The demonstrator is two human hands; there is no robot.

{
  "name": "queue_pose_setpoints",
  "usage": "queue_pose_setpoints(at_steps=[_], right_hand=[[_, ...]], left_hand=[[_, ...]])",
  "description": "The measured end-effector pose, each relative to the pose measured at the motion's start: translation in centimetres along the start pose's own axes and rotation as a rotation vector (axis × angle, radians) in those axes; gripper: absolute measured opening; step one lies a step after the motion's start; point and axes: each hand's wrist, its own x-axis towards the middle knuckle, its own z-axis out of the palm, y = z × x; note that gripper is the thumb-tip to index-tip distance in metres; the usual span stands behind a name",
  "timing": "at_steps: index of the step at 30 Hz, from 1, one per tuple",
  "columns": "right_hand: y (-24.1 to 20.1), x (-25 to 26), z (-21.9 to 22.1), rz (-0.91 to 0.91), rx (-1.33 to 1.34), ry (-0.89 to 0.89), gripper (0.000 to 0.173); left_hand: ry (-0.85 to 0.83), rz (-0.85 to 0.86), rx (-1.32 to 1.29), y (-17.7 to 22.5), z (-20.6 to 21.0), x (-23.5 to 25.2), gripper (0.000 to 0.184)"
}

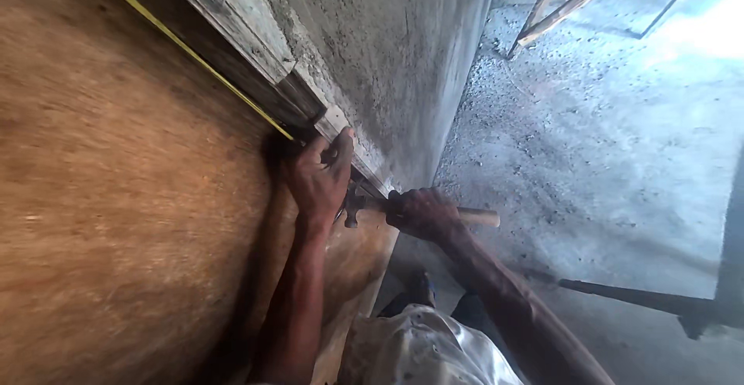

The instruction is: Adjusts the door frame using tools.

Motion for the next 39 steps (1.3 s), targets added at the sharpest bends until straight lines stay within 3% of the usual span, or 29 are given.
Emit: queue_pose_setpoints(at_steps=[3,9,14,18,22,26,29,33,35,39], right_hand=[[-0.5,-0.1,0.1,0.026,0.017,-0.037,0.043],[-1.4,-0.2,1.3,0.046,0.127,0.014,0.045],[-0.6,0.2,1.2,-0.069,0.144,0.038,0.034],[-0.5,0.1,1.0,-0.092,0.153,-0.021,0.03],[-2.8,0.1,-0.7,-0.007,0.287,-0.21,0.025],[-1.4,-0.5,2.4,-0.117,0.367,-0.286,0.026],[0.0,-1.9,7.3,0.037,0.282,-0.429,0.031],[3.6,-4.0,14.4,0.406,0.467,-0.485,0.044],[4.6,-4.4,15.5,0.549,0.534,-0.424,0.044],[6.1,-2.3,14.7,0.546,0.617,-0.295,0.043]], left_hand=[[0.057,0.055,0.049,-1.8,1.3,0.4,0.045],[0.014,0.025,0.055,-1.5,1.0,0.2,0.045],[-0.063,0.009,0.078,-1.8,0.2,-0.2,0.045],[-0.08,0.049,0.16,-2.4,1.0,-1.1,0.045],[-0.085,0.054,0.238,-2.5,1.9,-1.8,0.046],[-0.101,0.042,0.174,-2.5,2.1,-1.4,0.044],[-0.108,0.019,0.179,-2.8,2.6,-1.4,0.045],[-0.141,-0.038,0.24,-3.5,4.1,-2.7,0.047],[-0.157,-0.055,0.262,-3.7,4.5,-3.1,0.048],[-0.169,-0.054,0.251,-4.3,5.1,-3.7,0.046]])
